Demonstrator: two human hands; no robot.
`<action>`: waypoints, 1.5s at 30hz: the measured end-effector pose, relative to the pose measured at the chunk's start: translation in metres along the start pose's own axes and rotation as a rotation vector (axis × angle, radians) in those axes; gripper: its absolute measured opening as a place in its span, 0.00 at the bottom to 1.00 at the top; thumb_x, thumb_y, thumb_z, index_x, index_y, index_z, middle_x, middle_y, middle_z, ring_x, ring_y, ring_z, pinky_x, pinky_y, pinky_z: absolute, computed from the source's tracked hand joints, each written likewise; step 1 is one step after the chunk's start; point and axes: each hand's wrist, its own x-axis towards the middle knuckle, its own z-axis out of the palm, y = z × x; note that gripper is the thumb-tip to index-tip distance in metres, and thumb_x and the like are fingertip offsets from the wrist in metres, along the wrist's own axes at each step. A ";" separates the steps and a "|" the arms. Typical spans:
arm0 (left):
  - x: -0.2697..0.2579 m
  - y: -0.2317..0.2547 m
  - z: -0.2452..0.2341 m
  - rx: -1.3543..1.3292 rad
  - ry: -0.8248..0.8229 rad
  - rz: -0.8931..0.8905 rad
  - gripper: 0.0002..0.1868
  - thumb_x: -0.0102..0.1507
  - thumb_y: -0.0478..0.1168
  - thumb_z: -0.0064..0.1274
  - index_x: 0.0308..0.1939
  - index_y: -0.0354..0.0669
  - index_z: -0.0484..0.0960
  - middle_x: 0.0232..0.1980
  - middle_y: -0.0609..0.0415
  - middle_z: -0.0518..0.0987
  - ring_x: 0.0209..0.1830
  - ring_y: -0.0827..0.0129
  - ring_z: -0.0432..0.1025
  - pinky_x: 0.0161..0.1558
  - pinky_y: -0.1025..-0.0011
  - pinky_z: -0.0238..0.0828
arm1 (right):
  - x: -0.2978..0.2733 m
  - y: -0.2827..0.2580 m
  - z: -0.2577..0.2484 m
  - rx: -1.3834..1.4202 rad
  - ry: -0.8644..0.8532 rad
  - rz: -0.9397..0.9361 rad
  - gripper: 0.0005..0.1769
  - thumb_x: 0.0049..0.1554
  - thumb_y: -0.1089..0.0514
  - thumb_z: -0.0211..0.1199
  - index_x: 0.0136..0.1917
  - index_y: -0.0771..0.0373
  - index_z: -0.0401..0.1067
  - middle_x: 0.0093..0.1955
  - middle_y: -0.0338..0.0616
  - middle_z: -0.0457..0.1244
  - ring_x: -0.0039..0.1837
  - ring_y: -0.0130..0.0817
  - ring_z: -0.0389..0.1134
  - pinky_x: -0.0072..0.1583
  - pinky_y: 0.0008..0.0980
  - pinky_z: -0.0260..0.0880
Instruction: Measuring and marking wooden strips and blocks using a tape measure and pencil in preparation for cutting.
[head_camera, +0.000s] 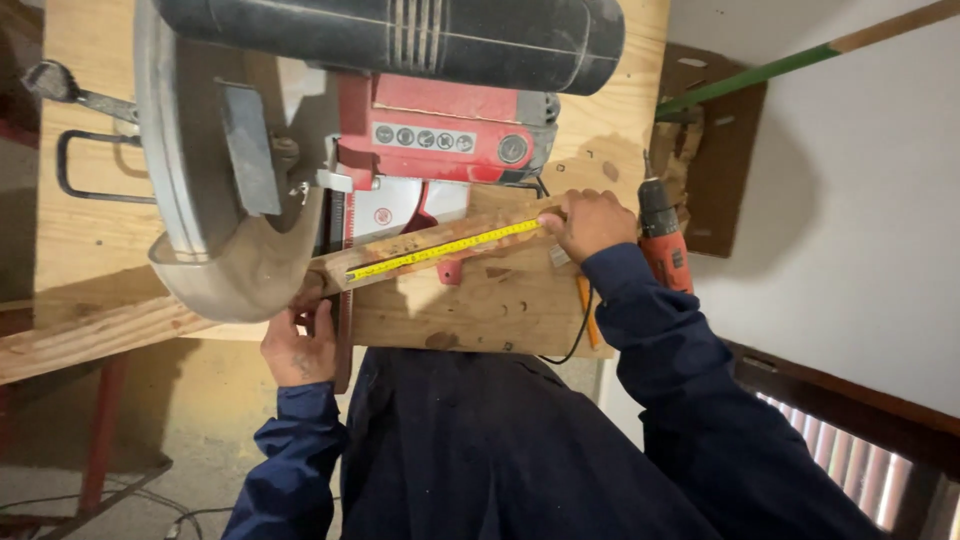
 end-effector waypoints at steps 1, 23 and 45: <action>0.013 0.021 -0.006 -0.008 -0.002 -0.003 0.11 0.59 0.32 0.71 0.44 0.40 0.88 0.34 0.50 0.82 0.28 0.58 0.76 0.30 0.65 0.75 | 0.000 -0.003 0.000 -0.006 0.000 0.006 0.31 0.64 0.27 0.47 0.54 0.54 0.71 0.52 0.47 0.66 0.62 0.50 0.67 0.59 0.55 0.71; 0.049 0.024 0.016 0.002 -0.274 0.239 0.06 0.66 0.36 0.66 0.45 0.52 0.86 0.46 0.61 0.83 0.50 0.60 0.79 0.57 0.64 0.78 | 0.000 0.000 0.006 0.117 0.069 -0.069 0.30 0.61 0.29 0.51 0.54 0.56 0.72 0.51 0.48 0.65 0.60 0.51 0.66 0.59 0.52 0.71; 0.037 0.016 0.022 0.048 -0.157 0.427 0.01 0.67 0.39 0.61 0.42 0.50 0.87 0.42 0.54 0.82 0.46 0.54 0.77 0.53 0.63 0.77 | -0.020 0.006 0.045 0.229 0.025 -0.174 0.24 0.62 0.34 0.54 0.52 0.55 0.73 0.47 0.51 0.66 0.58 0.53 0.69 0.57 0.55 0.73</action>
